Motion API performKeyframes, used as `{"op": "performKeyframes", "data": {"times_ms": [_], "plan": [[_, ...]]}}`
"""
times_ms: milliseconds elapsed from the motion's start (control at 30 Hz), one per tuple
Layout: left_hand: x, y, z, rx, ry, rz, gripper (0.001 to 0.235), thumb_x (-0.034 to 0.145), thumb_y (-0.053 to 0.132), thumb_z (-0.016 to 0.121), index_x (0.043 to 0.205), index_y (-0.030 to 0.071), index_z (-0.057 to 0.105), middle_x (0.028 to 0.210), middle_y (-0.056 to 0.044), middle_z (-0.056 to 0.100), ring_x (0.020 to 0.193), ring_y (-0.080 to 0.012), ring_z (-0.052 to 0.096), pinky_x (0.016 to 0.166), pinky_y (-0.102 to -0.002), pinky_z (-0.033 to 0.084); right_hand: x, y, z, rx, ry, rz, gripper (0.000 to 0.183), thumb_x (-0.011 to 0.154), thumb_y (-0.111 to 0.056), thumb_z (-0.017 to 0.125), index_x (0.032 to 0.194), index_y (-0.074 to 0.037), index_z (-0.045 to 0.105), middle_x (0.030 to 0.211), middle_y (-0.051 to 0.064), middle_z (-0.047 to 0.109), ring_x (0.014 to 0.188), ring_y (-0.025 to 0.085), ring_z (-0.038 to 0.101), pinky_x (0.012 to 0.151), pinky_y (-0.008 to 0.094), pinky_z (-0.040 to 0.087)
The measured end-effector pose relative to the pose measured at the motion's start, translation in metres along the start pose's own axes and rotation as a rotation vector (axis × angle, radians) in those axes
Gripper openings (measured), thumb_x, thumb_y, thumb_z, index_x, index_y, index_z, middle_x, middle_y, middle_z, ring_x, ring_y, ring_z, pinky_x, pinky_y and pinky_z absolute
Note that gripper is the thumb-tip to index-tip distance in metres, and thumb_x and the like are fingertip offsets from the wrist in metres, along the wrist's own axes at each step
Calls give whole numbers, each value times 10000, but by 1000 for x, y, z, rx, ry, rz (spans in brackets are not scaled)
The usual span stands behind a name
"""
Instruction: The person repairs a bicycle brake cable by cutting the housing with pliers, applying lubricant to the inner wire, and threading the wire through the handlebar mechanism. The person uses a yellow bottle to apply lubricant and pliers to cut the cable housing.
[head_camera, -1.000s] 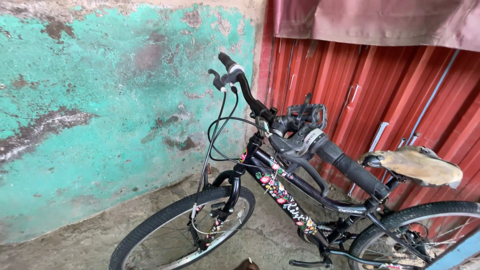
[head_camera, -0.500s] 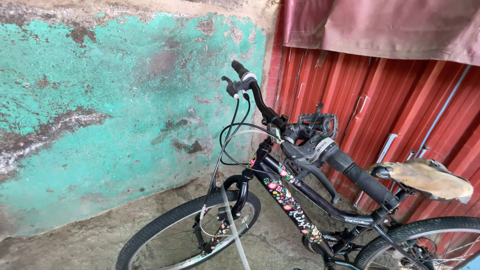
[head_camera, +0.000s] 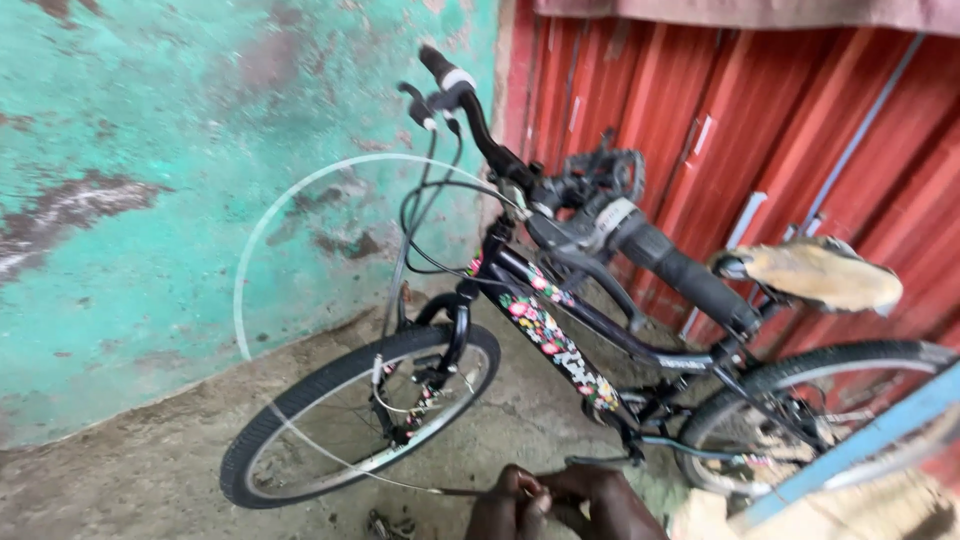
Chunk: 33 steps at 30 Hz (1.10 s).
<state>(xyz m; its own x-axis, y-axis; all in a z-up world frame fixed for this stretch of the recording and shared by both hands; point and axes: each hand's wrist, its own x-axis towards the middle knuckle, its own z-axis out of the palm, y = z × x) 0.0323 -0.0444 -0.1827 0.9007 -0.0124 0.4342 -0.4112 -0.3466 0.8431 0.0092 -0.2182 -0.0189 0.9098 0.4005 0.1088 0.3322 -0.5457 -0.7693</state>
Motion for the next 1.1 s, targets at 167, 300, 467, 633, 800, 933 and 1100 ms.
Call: {"op": "performKeyframes", "data": {"times_ms": [167, 300, 467, 633, 800, 933, 1100], "plan": [[0, 74, -41, -5, 14, -135, 174, 935, 221, 588, 841, 112, 685, 601, -32, 622, 503, -161, 542, 526, -341, 486, 0, 8, -17, 16, 90, -157, 365, 765, -102, 843, 1124, -84, 783, 1070, 6, 824, 757, 122, 788, 666, 261, 647], [17, 109, -65, -22, 159, -391, 213, 968, 225, 556, 850, 95, 677, 618, -18, 627, 532, -140, 495, 533, -328, 445, 7, 21, -66, 9, 505, 87, 275, 846, -225, 774, 1085, -95, 816, 917, 39, 865, 632, 137, 716, 584, 264, 561], [34, 73, -70, -345, 374, -441, 216, 1023, 154, 563, 927, -5, 673, 685, -94, 648, 524, -165, 539, 505, -318, 454, -3, 93, -105, -397, 455, 333, 247, 907, -302, 614, 991, -116, 753, 879, 81, 804, 709, 290, 734, 693, 419, 563], [45, 59, -68, -544, 519, -419, 311, 1068, 162, 561, 856, -56, 626, 596, -139, 597, 445, -184, 465, 399, -324, 367, 1, 87, -85, 503, 176, 463, 205, 888, 63, 734, 1073, 122, 798, 899, 182, 775, 767, 252, 653, 698, 354, 530], [36, 45, -61, -539, 451, -363, 340, 1069, 145, 514, 806, -47, 609, 490, -135, 509, 366, -200, 422, 364, -346, 345, 7, 18, -63, 1047, 362, 611, 347, 1038, -83, 573, 1261, 165, 665, 1026, 243, 684, 837, 268, 580, 708, 382, 475], [29, 51, -51, -521, 480, -457, 349, 1047, 154, 569, 798, -76, 649, 471, -161, 539, 342, -213, 436, 349, -360, 353, 10, 24, -57, 1185, 395, 594, 318, 1057, -99, 531, 1278, 114, 614, 1036, 209, 636, 843, 253, 542, 712, 368, 448], [23, 52, -44, -562, 415, -461, 367, 1034, 199, 576, 803, -75, 653, 457, -168, 547, 331, -216, 432, 350, -362, 341, 11, 49, -56, 1241, 452, 534, 217, 1064, -98, 554, 1113, 75, 675, 945, 155, 599, 796, 218, 531, 690, 338, 457]]}}
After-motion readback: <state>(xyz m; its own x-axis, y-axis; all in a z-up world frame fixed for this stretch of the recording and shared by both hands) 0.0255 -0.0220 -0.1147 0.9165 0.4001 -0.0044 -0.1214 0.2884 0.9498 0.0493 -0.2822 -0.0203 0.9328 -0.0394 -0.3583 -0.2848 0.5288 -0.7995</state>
